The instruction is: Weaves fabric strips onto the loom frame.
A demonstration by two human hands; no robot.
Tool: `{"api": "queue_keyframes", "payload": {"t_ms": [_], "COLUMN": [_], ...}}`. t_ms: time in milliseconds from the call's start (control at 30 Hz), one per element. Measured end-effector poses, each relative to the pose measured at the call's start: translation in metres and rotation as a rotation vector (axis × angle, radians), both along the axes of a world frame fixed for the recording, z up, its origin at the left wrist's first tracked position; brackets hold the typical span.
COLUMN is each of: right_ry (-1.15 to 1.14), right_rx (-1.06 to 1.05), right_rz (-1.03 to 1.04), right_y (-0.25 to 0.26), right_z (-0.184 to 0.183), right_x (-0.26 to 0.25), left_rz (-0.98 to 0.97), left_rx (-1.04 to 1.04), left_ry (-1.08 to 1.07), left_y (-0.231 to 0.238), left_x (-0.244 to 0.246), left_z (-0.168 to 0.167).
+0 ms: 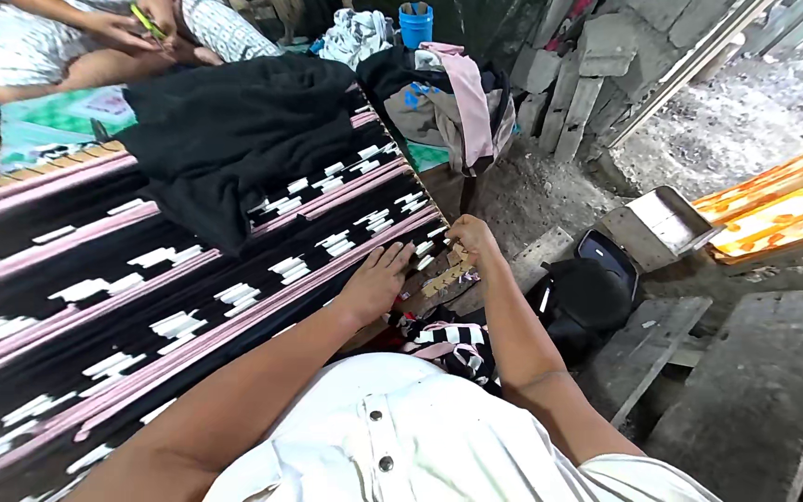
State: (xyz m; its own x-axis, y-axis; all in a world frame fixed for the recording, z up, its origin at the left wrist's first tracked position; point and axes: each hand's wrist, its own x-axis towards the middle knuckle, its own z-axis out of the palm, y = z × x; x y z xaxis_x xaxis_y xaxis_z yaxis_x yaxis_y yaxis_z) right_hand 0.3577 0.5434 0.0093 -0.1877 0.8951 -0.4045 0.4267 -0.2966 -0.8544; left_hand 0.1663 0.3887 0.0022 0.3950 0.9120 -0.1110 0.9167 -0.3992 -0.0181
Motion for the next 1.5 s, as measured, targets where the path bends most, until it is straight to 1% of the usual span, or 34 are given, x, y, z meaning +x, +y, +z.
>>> {"api": "queue_keyframes", "payload": {"t_ms": [100,200,267,300,333,367,400,433,467,500,533,567,600,633,667,700,733,767,833,867,900,933,1000,1033,1133,1233,1267,1333,1400,1500], "right_ry": [-0.014,-0.058,-0.061,-0.05,-0.038,-0.025,-0.014,-0.014,-0.014,-0.018,-0.022,-0.027,-0.031,-0.032,-0.043,-0.063,-0.095,-0.135,-0.187,-0.206,-0.217,-0.225,-0.214,-0.198,-0.115,-0.083,-0.084,-0.088,-0.08,-0.098], "right_rx": [-0.021,0.01,0.033,0.037,0.04,0.041,0.044,0.053,0.061,0.066,0.068,0.07,0.073,0.079,0.094,0.114,0.132,0.152,0.181,0.185,0.199,0.216,0.244,0.253,0.254,0.227,0.222,0.218,0.217,0.216], "right_rz": [-0.009,-0.032,-0.035,-0.039,-0.043,-0.046,-0.047,-0.047,-0.049,-0.049,-0.048,-0.047,-0.047,-0.048,-0.047,-0.04,-0.02,0.008,0.048,0.057,0.058,0.06,0.086,0.105,0.113,0.069,0.057,0.05,0.044,0.039], "right_y": [0.002,0.0,0.0,-0.001,-0.001,-0.002,-0.003,-0.003,-0.003,-0.002,-0.002,-0.002,-0.003,-0.005,-0.006,-0.007,-0.008,-0.009,-0.013,-0.016,-0.02,-0.021,-0.021,-0.022,-0.026,-0.029,-0.028,-0.03,-0.032,-0.035], "right_z": [0.004,0.005,0.004,0.002,0.002,0.002,0.002,0.002,0.001,-0.001,-0.002,-0.003,-0.004,-0.003,-0.003,-0.002,-0.001,0.0,-0.001,0.001,0.003,0.004,0.002,0.0,0.001,0.002,0.002,0.002,0.003,0.005], "right_x": [-0.005,-0.011,-0.011,-0.01,-0.01,-0.01,-0.011,-0.011,-0.011,-0.011,-0.012,-0.012,-0.013,-0.012,-0.012,-0.011,-0.01,-0.009,-0.009,-0.009,-0.01,-0.011,-0.012,-0.013,-0.016,-0.023,-0.024,-0.025,-0.027,-0.028], "left_rz": [0.066,0.182,0.276,0.326,0.393,0.484,0.613,0.752,0.833,0.833,0.755,0.637,0.502,0.392,0.332,0.36,0.453,0.633,1.182,1.377,1.475,1.482,1.445,1.467,1.547,1.635,1.659,1.712,1.775,1.865], "left_rx": [-0.058,-0.021,-0.013,0.001,-0.017,-0.074,-0.166,-0.234,-0.272,-0.308,-0.361,-0.428,-0.506,-0.564,-0.589,-0.568,-0.518,-0.428,-0.168,-0.144,-0.177,-0.215,-0.218,-0.215,-0.106,0.111,0.182,0.294,0.357,0.351], "left_ry": [-0.071,-0.189,-0.302,-0.394,-0.528,-0.708,-0.946,-1.265,-1.625,-1.923,-2.116,-2.231,-2.281,-2.269,-2.183,-2.053,-1.941,-1.852,-1.592,-1.423,-1.302,-1.264,-1.26,-1.261,-1.304,-1.371,-1.354,-1.252,-1.15,-1.062], "left_y": [-0.026,-0.058,-0.078,-0.089,-0.1,-0.111,-0.123,-0.136,-0.148,-0.161,-0.176,-0.192,-0.21,-0.23,-0.252,-0.276,-0.303,-0.329,-0.358,-0.366,-0.376,-0.393,-0.44,-0.456,-0.486,-0.485,-0.48,-0.464,-0.45,-0.439], "left_x": [-0.014,-0.029,-0.04,-0.045,-0.05,-0.053,-0.056,-0.059,-0.065,-0.073,-0.084,-0.097,-0.113,-0.129,-0.144,-0.157,-0.167,-0.169,-0.149,-0.146,-0.149,-0.158,-0.175,-0.176,-0.178,-0.184,-0.188,-0.195,-0.206,-0.224], "left_z": [0.003,0.006,0.014,0.016,0.02,0.026,0.033,0.038,0.041,0.046,0.05,0.054,0.059,0.065,0.073,0.082,0.088,0.097,0.13,0.139,0.141,0.134,0.1,0.089,0.055,0.027,0.019,0.006,-0.002,-0.018]}}
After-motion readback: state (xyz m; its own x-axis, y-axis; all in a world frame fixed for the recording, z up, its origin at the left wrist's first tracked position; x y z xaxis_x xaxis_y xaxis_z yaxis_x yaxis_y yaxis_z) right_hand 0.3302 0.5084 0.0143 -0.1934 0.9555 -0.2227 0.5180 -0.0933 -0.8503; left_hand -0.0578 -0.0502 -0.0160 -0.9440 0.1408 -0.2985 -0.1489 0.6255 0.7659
